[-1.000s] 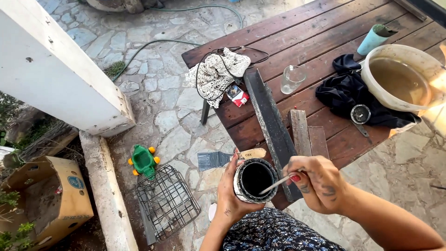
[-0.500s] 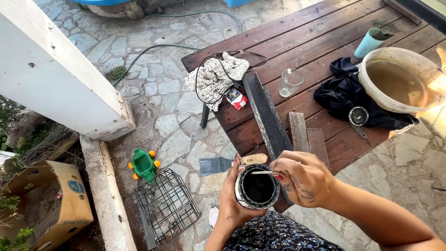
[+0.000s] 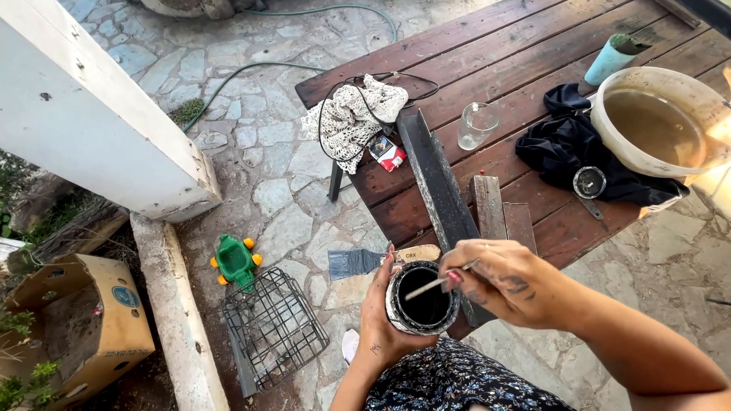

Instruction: Painting a long metal beam with black paint using a small brush.

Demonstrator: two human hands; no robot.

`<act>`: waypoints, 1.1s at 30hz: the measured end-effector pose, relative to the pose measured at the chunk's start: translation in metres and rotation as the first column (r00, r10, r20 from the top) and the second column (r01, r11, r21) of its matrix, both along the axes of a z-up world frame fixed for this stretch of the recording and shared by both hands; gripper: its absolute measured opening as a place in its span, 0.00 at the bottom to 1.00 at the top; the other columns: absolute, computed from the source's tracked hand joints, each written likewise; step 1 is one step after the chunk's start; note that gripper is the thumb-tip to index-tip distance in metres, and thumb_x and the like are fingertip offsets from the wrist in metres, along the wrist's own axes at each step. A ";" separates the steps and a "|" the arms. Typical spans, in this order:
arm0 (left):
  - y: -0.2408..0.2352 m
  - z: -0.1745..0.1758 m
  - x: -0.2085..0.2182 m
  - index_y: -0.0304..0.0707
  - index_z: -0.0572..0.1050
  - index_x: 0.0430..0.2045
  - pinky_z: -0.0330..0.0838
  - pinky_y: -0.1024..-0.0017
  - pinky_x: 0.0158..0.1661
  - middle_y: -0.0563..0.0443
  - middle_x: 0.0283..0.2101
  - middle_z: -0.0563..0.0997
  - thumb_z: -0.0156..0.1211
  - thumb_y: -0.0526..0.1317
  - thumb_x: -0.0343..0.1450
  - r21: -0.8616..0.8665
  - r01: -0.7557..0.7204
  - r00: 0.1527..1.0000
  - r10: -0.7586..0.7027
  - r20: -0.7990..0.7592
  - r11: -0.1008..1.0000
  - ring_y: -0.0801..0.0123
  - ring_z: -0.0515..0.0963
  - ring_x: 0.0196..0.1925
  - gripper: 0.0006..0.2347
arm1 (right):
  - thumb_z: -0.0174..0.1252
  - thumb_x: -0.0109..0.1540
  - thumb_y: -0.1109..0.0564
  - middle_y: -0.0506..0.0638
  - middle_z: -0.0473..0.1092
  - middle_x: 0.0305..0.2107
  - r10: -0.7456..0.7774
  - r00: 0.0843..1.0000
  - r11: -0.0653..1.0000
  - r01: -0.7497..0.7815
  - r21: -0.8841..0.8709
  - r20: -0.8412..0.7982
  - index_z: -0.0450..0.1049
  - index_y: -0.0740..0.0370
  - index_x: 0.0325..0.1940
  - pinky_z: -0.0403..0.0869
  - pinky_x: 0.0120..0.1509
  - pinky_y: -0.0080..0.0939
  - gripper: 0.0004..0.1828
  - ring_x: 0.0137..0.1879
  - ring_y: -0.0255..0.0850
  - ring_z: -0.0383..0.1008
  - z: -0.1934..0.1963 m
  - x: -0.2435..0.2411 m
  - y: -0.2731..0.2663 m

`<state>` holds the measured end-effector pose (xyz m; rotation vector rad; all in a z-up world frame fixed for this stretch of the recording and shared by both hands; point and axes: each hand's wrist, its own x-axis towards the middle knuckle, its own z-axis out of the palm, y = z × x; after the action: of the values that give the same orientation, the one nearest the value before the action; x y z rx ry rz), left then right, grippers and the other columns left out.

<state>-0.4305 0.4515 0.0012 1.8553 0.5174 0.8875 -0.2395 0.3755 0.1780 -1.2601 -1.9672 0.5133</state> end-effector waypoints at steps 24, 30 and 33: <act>0.001 -0.006 0.001 0.33 0.51 0.71 0.67 0.54 0.63 0.39 0.65 0.73 0.81 0.41 0.46 -0.007 -0.025 1.000 0.025 -0.015 1.000 0.47 0.71 0.69 0.56 | 0.41 0.68 0.59 0.54 0.67 0.29 -0.124 0.961 0.931 0.025 0.365 0.249 0.66 0.70 0.40 0.70 0.30 0.43 0.12 0.24 0.45 0.62 -0.006 0.011 -0.018; 0.004 0.001 0.002 0.33 0.50 0.72 0.64 0.52 0.67 0.36 0.76 0.58 0.83 0.42 0.48 -0.004 0.015 1.000 -0.015 -0.023 1.000 0.47 0.66 0.73 0.56 | 0.42 0.68 0.61 0.56 0.69 0.31 -0.109 0.978 0.925 0.033 0.379 0.179 0.65 0.72 0.41 0.73 0.32 0.43 0.10 0.25 0.46 0.65 -0.013 0.007 -0.008; 0.005 -0.006 0.003 0.33 0.49 0.72 0.66 0.50 0.65 0.38 0.69 0.68 0.83 0.45 0.48 0.017 -0.006 0.999 0.007 -0.037 1.000 0.47 0.70 0.70 0.57 | 0.43 0.68 0.62 0.56 0.73 0.29 -0.052 0.996 0.930 0.024 0.367 0.066 0.68 0.72 0.41 0.77 0.32 0.38 0.10 0.26 0.42 0.74 -0.015 0.000 -0.004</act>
<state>-0.4277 0.4565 -0.0050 1.8888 0.5408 0.8657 -0.2399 0.3717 0.1632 -1.0880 -1.9809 0.0698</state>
